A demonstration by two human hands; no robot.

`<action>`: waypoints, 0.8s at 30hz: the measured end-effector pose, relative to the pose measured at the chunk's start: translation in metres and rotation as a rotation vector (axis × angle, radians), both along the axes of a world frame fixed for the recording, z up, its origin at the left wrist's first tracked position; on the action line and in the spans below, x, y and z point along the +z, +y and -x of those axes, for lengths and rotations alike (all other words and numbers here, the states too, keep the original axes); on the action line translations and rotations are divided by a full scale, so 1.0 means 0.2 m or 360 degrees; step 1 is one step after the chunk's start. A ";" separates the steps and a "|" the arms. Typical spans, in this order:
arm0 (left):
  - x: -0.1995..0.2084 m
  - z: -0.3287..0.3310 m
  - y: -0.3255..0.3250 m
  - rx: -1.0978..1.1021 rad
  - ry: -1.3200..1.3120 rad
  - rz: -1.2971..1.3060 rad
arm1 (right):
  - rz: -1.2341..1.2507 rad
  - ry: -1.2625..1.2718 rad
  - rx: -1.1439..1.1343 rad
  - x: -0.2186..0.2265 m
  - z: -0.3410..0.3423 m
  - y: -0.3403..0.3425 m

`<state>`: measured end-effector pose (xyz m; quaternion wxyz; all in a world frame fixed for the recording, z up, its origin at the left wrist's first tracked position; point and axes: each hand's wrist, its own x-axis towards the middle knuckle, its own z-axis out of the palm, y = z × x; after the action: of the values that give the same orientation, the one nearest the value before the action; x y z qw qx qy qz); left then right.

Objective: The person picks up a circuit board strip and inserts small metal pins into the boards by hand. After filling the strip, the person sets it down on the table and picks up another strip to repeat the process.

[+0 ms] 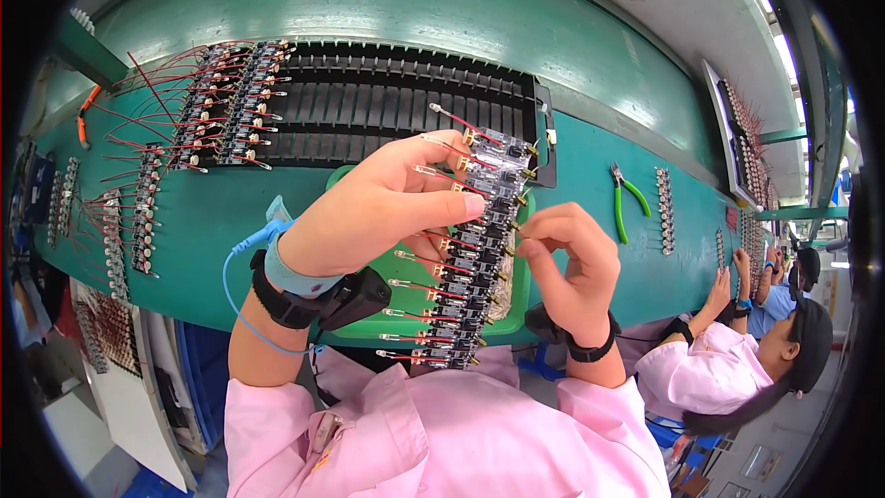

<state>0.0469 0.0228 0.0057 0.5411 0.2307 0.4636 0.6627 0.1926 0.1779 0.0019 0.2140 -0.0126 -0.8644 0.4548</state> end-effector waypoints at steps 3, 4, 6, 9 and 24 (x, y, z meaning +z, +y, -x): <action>0.01 -0.01 0.00 -0.0017 -0.0005 -0.0013 | -0.0099 -0.0094 0.0054 0.02 0.00 -0.02; 0.01 -0.02 0.01 -0.0040 -0.0009 -0.0026 | -0.0111 -0.0114 0.0088 0.02 0.00 -0.03; 0.00 -0.02 0.01 -0.0068 -0.0011 -0.0038 | -0.0121 -0.0131 0.0118 0.02 0.00 -0.04; -0.01 -0.02 0.02 -0.0048 0.0035 -0.0048 | 0.0013 -0.0122 0.0171 0.03 0.01 -0.04; 0.00 -0.02 0.00 -0.0026 0.0137 0.0039 | 0.0086 0.0003 0.0001 0.04 -0.02 -0.04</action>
<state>0.0506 0.0237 0.0057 0.5288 0.2561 0.4927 0.6419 0.1965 0.1693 0.0091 0.2141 -0.0178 -0.8517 0.4780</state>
